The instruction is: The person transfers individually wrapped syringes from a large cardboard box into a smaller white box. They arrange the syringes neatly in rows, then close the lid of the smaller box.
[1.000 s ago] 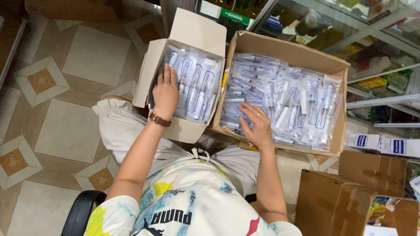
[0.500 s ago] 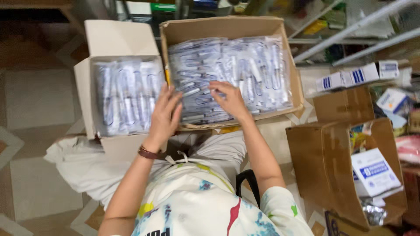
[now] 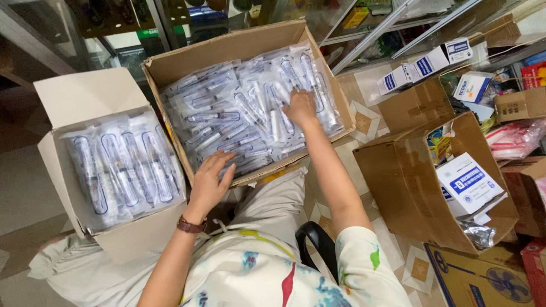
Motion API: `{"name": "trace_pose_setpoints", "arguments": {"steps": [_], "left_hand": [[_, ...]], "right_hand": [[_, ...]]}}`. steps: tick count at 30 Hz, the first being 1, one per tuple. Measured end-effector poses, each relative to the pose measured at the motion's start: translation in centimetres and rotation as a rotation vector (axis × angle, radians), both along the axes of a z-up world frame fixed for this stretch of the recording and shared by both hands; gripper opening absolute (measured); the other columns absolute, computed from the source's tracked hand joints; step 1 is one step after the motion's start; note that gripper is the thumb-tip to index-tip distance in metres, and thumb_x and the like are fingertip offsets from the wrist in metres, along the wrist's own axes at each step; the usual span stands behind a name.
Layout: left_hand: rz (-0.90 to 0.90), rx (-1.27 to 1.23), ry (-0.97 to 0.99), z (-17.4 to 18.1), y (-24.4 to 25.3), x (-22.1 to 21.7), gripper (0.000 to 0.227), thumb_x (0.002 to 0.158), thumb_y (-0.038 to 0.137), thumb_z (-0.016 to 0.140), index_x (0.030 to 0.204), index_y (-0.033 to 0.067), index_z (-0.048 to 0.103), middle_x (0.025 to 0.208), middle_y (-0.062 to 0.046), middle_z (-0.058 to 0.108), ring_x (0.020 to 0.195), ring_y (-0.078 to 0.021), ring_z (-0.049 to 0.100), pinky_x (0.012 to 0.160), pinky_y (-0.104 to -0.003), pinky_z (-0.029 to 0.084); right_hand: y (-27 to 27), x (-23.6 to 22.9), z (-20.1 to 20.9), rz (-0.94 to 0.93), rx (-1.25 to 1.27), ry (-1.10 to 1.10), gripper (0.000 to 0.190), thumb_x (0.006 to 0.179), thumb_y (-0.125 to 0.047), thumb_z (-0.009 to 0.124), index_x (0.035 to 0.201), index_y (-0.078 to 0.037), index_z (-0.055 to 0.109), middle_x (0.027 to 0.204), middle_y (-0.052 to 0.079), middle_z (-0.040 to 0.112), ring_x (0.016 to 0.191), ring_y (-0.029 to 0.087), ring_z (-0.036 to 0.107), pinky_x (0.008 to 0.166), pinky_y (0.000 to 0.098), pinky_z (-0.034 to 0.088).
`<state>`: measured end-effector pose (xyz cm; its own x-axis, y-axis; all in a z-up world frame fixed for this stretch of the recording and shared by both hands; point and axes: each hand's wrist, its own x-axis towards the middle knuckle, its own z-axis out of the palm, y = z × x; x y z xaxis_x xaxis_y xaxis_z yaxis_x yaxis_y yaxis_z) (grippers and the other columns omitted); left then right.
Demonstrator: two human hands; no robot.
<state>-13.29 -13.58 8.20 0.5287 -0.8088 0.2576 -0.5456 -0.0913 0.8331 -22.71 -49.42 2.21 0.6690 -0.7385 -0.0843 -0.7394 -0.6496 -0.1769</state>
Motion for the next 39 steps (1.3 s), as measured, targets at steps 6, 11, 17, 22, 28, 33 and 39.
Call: {"name": "trace_pose_setpoints", "arguments": {"steps": [6, 11, 17, 22, 28, 33, 39], "left_hand": [[0.008, 0.04, 0.023, -0.5, 0.0, 0.1, 0.03, 0.096, 0.019, 0.066, 0.122, 0.0061, 0.071, 0.125, -0.02, 0.068, 0.122, -0.0375, 0.062, 0.103, -0.043, 0.049], [0.018, 0.049, 0.039, -0.6, 0.1, 0.0, 0.03, 0.095, 0.02, 0.067, 0.121, 0.0065, 0.071, 0.126, -0.02, 0.068, 0.121, -0.0373, 0.063, 0.102, -0.043, 0.05], [0.048, -0.044, -0.013, 0.2, 0.1, 0.1, 0.037, 0.095, 0.021, 0.069, 0.129, 0.0047, 0.065, 0.128, -0.017, 0.068, 0.121, -0.038, 0.063, 0.103, -0.043, 0.05], [0.153, -0.147, 0.103, 2.1, -0.3, -0.3, 0.058, 0.095, 0.025, 0.074, 0.145, 0.0076, 0.051, 0.131, -0.018, 0.066, 0.12, -0.032, 0.064, 0.1, -0.041, 0.052], [0.231, -0.181, 0.295, 4.1, 0.0, 0.2, 0.071, 0.088, 0.019, 0.079, 0.151, 0.0134, 0.047, 0.132, -0.013, 0.063, 0.116, -0.0262, 0.065, 0.097, -0.036, 0.054], [0.281, -0.29, 0.315, 3.0, 1.4, 0.8, 0.073, 0.088, 0.011, 0.078, 0.153, 0.0138, 0.045, 0.142, -0.011, 0.059, 0.121, -0.0244, 0.061, 0.102, -0.035, 0.05], [0.547, -0.169, 0.451, -0.8, 7.8, 6.3, 0.07, 0.088, 0.01, 0.079, 0.152, 0.0198, 0.052, 0.121, -0.005, 0.064, 0.101, -0.0191, 0.065, 0.09, -0.033, 0.058]], "right_hand": [[-0.5, 0.6, -2.3, 0.086, -0.07, 0.04, 0.044, 0.078, -0.028, 0.084, 0.105, 0.004, 0.07, 0.108, 0.025, 0.069, 0.11, 0.038, 0.063, 0.099, 0.0478, 0.047], [-0.1, 0.1, -1.0, 0.129, -0.007, -0.284, 0.03, 0.083, -0.024, 0.083, 0.1, -0.002, 0.072, 0.098, 0.018, 0.072, 0.094, 0.033, 0.067, 0.083, 0.044, 0.053], [5.7, 0.5, 2.1, 0.158, 0.666, -0.706, 0.024, 0.104, -0.02, 0.071, 0.103, 0.004, 0.07, 0.077, 0.013, 0.054, 0.079, 0.011, 0.048, 0.075, 0.0312, 0.041], [13.0, 2.2, 4.1, 0.101, 1.5, -1.138, 0.027, 0.102, -0.014, 0.066, 0.123, 0.002, 0.063, 0.114, 0.009, 0.072, 0.102, 0.016, 0.068, 0.093, 0.0323, 0.054], [17.9, 3.5, 4.6, 0.103, 1.616, -1.219, 0.031, 0.102, -0.016, 0.065, 0.127, 0.001, 0.06, 0.122, 0.01, 0.069, 0.112, 0.018, 0.067, 0.102, 0.0333, 0.052], [20.0, 4.0, 4.5, 0.139, 1.472, -1.088, 0.032, 0.105, -0.022, 0.065, 0.128, 0.001, 0.065, 0.118, 0.008, 0.071, 0.104, 0.015, 0.065, 0.094, 0.0314, 0.053], [20.1, 2.8, 4.5, 0.224, 0.983, -0.84, 0.024, 0.101, -0.015, 0.065, 0.12, -0.001, 0.07, 0.117, 0.004, 0.073, 0.101, 0.009, 0.064, 0.09, 0.0248, 0.052]]}}
